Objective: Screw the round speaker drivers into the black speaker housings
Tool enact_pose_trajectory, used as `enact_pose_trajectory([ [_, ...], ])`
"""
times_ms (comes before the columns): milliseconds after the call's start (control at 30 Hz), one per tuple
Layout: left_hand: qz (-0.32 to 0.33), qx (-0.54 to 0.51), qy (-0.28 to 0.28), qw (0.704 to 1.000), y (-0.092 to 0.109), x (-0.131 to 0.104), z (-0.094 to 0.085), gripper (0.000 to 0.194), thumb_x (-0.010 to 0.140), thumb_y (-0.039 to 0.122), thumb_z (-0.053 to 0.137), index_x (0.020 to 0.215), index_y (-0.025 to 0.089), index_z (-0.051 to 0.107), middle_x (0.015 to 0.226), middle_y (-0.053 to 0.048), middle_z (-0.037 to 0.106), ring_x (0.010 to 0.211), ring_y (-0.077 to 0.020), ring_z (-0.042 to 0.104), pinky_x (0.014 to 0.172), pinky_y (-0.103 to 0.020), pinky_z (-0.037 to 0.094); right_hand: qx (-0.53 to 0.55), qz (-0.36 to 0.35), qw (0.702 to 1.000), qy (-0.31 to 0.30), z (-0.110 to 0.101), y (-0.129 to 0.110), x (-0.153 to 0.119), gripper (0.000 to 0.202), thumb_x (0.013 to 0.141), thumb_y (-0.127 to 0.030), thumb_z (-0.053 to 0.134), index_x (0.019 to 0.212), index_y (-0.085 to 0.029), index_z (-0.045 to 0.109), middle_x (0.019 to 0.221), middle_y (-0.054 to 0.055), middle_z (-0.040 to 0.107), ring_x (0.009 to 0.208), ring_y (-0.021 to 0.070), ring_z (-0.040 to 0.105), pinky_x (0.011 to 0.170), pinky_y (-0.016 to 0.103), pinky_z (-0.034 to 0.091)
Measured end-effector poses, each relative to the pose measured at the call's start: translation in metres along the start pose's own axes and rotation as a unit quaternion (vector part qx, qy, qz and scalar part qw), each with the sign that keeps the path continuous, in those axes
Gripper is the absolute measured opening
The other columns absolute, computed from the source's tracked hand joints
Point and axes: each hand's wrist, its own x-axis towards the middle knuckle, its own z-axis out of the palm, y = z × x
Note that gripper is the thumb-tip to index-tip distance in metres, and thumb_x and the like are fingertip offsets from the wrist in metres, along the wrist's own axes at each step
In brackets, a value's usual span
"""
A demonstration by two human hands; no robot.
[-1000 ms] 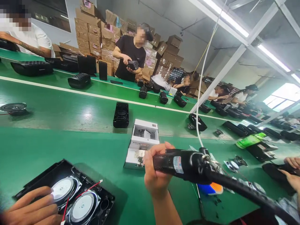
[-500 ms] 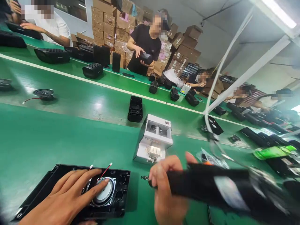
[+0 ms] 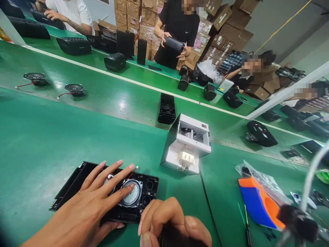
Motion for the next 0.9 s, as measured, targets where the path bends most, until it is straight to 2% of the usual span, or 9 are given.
enact_pose_trajectory([
  [100, 0.006, -0.002, -0.032, 0.999, -0.003, 0.002, 0.001, 0.070, 0.086, 0.070, 0.095, 0.142, 0.032, 0.076, 0.178, -0.002, 0.058, 0.163, -0.0354, 0.055, 0.145, -0.040, -0.014, 0.004, 0.031, 0.999, -0.035, 0.006, 0.001, 0.004, 0.016, 0.113, -0.026, 0.075, 0.103, -0.031, 0.063, 0.066, -0.007, 0.052, 0.053, 0.0196, 0.059, 0.050, 0.033, 0.057],
  [167, 0.002, -0.006, -0.047, 0.999, -0.003, 0.003, -0.001, 0.067, 0.090, 0.070, 0.092, 0.143, 0.033, 0.076, 0.180, -0.002, 0.054, 0.164, -0.0357, 0.054, 0.144, -0.042, -0.017, 0.000, 0.001, 1.000, -0.011, 0.012, 0.003, 0.005, 0.013, 0.114, -0.022, 0.072, 0.118, -0.033, 0.066, 0.070, -0.006, 0.056, 0.053, 0.0188, 0.059, 0.049, 0.032, 0.054],
  [233, -0.001, -0.013, -0.059, 0.998, -0.003, 0.003, -0.003, 0.063, 0.093, 0.068, 0.089, 0.144, 0.034, 0.075, 0.182, -0.002, 0.052, 0.166, -0.0350, 0.052, 0.143, -0.042, -0.018, -0.015, -0.047, 0.997, 0.054, 0.020, 0.007, 0.002, 0.042, 0.114, -0.016, 0.069, 0.145, -0.042, 0.059, 0.080, -0.006, 0.062, 0.052, 0.0172, 0.058, 0.048, 0.030, 0.052],
  [300, -0.006, -0.021, -0.071, 0.997, -0.003, 0.003, -0.006, 0.060, 0.097, 0.066, 0.086, 0.146, 0.035, 0.074, 0.183, -0.001, 0.050, 0.167, -0.0349, 0.050, 0.145, -0.047, -0.013, -0.025, -0.066, 0.994, 0.087, 0.025, 0.010, -0.002, 0.058, 0.115, -0.013, 0.066, 0.158, -0.048, 0.049, 0.084, -0.006, 0.063, 0.052, 0.0165, 0.058, 0.048, 0.030, 0.052],
  [433, -0.017, -0.033, -0.088, 0.995, -0.003, 0.000, -0.005, 0.059, 0.098, 0.064, 0.085, 0.148, 0.035, 0.073, 0.184, -0.001, 0.047, 0.168, -0.0371, 0.048, 0.147, -0.060, 0.002, -0.023, -0.048, 0.998, 0.042, 0.021, 0.014, -0.006, 0.039, 0.118, -0.016, 0.057, 0.142, -0.046, 0.062, 0.081, -0.005, 0.059, 0.053, 0.0169, 0.059, 0.051, 0.033, 0.054],
  [500, -0.009, -0.027, -0.083, 0.996, -0.003, -0.002, -0.003, 0.061, 0.097, 0.064, 0.086, 0.149, 0.035, 0.073, 0.185, -0.001, 0.046, 0.169, -0.0365, 0.048, 0.147, -0.056, -0.006, -0.013, -0.041, 0.999, 0.016, 0.016, 0.014, -0.005, 0.038, 0.119, -0.017, 0.056, 0.142, -0.047, 0.061, 0.081, -0.005, 0.056, 0.054, 0.0164, 0.059, 0.051, 0.032, 0.055],
  [600, 0.002, -0.012, -0.072, 0.997, -0.003, -0.003, -0.001, 0.064, 0.094, 0.068, 0.088, 0.146, 0.034, 0.074, 0.184, -0.002, 0.048, 0.167, -0.0354, 0.050, 0.143, -0.045, -0.018, 0.005, -0.053, 0.999, -0.007, 0.014, 0.011, 0.002, 0.048, 0.118, -0.016, 0.062, 0.151, -0.050, 0.050, 0.083, -0.007, 0.052, 0.053, 0.0139, 0.056, 0.049, 0.028, 0.055],
  [767, 0.009, 0.000, -0.049, 0.999, -0.002, 0.001, -0.003, 0.063, 0.091, 0.068, 0.090, 0.142, 0.032, 0.077, 0.180, -0.004, 0.054, 0.162, -0.0386, 0.057, 0.143, -0.044, -0.017, 0.009, -0.030, 0.999, 0.006, 0.021, 0.007, 0.018, 0.049, 0.117, -0.020, 0.065, 0.152, -0.047, 0.044, 0.086, -0.008, 0.048, 0.053, 0.0127, 0.049, 0.046, 0.026, 0.047],
  [900, 0.005, -0.014, -0.039, 0.999, 0.001, 0.004, -0.006, 0.062, 0.088, 0.063, 0.094, 0.139, 0.030, 0.080, 0.176, -0.004, 0.059, 0.157, -0.0388, 0.061, 0.143, -0.042, -0.014, 0.029, -0.008, 0.999, 0.023, 0.022, 0.009, 0.024, 0.047, 0.117, -0.022, 0.065, 0.152, -0.044, 0.043, 0.088, -0.008, 0.048, 0.054, 0.0112, 0.047, 0.051, 0.025, 0.048],
])
